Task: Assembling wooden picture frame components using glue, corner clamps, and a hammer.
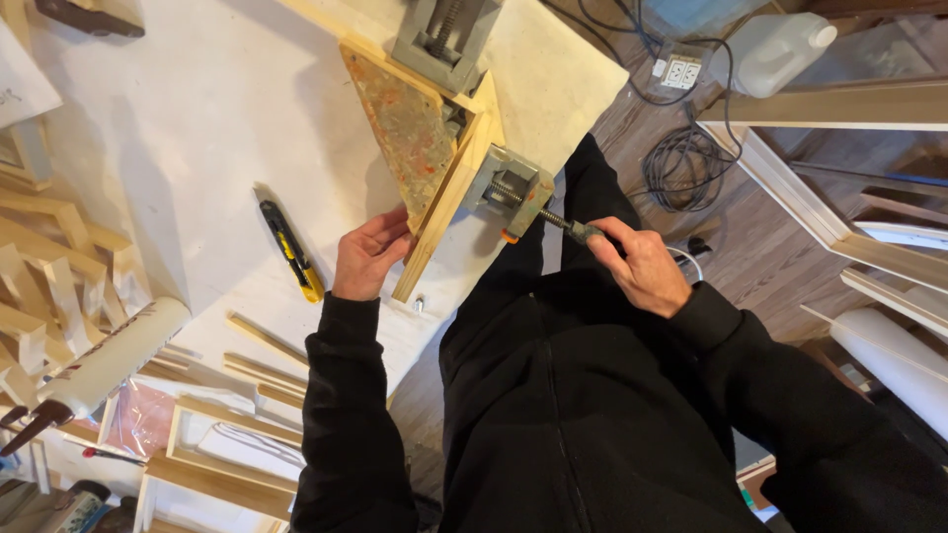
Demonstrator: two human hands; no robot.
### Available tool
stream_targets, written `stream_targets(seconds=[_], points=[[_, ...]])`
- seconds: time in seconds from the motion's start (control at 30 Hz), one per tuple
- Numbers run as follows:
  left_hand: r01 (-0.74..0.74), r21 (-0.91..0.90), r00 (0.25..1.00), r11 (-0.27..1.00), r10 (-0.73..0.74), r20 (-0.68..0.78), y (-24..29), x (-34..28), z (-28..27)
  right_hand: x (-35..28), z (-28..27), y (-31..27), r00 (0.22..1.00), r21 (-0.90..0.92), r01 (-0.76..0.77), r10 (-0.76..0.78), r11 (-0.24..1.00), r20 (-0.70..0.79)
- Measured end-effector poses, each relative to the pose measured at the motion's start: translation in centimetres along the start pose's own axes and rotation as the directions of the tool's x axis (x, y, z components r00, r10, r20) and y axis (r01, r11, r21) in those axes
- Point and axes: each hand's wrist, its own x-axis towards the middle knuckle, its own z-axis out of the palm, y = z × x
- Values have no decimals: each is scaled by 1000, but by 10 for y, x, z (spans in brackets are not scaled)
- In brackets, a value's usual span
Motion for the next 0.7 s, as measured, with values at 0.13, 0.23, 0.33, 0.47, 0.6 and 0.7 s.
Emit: stream_targets(seconds=[0.13,0.23,0.33,0.47,0.6,0.7], points=[[5,2,1000,1000,-5,0,-5,0,-5,7,-7,-4,990,85,-95,85,992,110],[7,-10,1000,1000,-7,3,-1,2,-1,8,-13,-12,984,61,-109,100,992,144],[12,8,1000,1000,-12,-15,-2,1,-2,13,-22,-29,995,-107,80,-74,991,60],[9,-18,1000,1000,-9,7,-7,1,-8,49,-35,-73,964,40,206,-195,978,-183],[3,14,1000,1000,-4,10,-2,1,-3,92,-27,-101,989,557,144,-145,818,-42],[-23,18,1000,1000,23,21,-1,2,-3,103,-18,-120,992,758,-35,-68,652,104]])
